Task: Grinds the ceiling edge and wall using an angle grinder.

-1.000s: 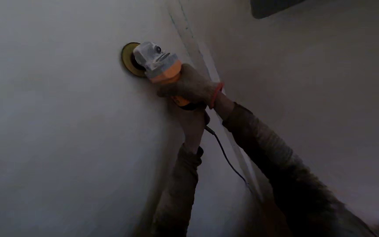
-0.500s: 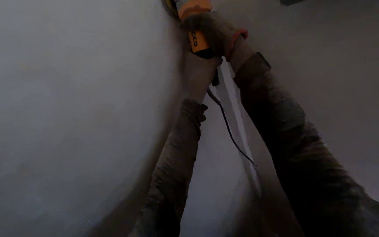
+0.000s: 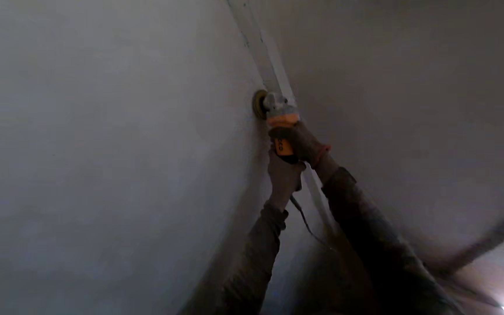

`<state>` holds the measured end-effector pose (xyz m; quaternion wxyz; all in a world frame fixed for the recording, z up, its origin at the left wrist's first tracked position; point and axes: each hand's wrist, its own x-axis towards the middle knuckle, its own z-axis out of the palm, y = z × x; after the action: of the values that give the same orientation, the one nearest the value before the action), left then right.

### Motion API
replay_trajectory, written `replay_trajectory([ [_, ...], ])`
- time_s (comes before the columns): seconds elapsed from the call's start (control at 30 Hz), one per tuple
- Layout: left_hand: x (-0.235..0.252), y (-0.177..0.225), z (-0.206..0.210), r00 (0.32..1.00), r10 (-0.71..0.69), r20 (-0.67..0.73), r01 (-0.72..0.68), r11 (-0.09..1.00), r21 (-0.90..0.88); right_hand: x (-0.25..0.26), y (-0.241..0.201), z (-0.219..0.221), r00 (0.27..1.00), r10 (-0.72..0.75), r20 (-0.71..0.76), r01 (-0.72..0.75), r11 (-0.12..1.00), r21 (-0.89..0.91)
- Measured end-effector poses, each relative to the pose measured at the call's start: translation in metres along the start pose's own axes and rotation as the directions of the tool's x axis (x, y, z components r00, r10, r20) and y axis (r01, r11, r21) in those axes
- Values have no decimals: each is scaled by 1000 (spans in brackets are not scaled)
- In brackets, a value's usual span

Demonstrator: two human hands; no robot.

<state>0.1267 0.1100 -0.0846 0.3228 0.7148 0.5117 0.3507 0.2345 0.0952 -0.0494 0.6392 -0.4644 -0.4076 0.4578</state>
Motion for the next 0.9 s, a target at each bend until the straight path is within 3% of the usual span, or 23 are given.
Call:
replay_trajectory([
  [0.17, -44, -79, 17, 987, -132, 89, 115, 979, 170, -6, 104, 4, 990, 141, -17, -129, 941, 313],
  [0.3, -66, -113, 11, 991, -127, 43, 113, 964, 242, -29, 134, 24, 971, 222, -83, -178, 913, 367],
  [0.4, -73, -96, -6, 997, -73, -37, 79, 982, 173, -38, 103, 38, 986, 145, -77, -124, 966, 228],
  [0.47, -73, -73, -21, 992, -11, -125, 26, 992, 121, -41, 67, 47, 998, 57, -33, -56, 998, 29],
  [0.6, -67, -22, -55, 950, 143, -278, -142, 990, 27, -37, 5, 67, 974, -205, 100, 223, 948, -228],
  [0.67, -57, 9, -72, 963, 133, -235, -124, 991, 53, -27, -20, 69, 969, -224, 101, 242, 944, -225],
  [0.8, -23, 32, -74, 997, 52, -64, -45, 994, 100, 15, -37, 51, 995, -86, -54, 86, 996, -14],
  [0.9, -21, 39, -62, 993, 50, -109, -47, 998, 31, -12, -40, 41, 995, -65, -78, 64, 998, -19],
])
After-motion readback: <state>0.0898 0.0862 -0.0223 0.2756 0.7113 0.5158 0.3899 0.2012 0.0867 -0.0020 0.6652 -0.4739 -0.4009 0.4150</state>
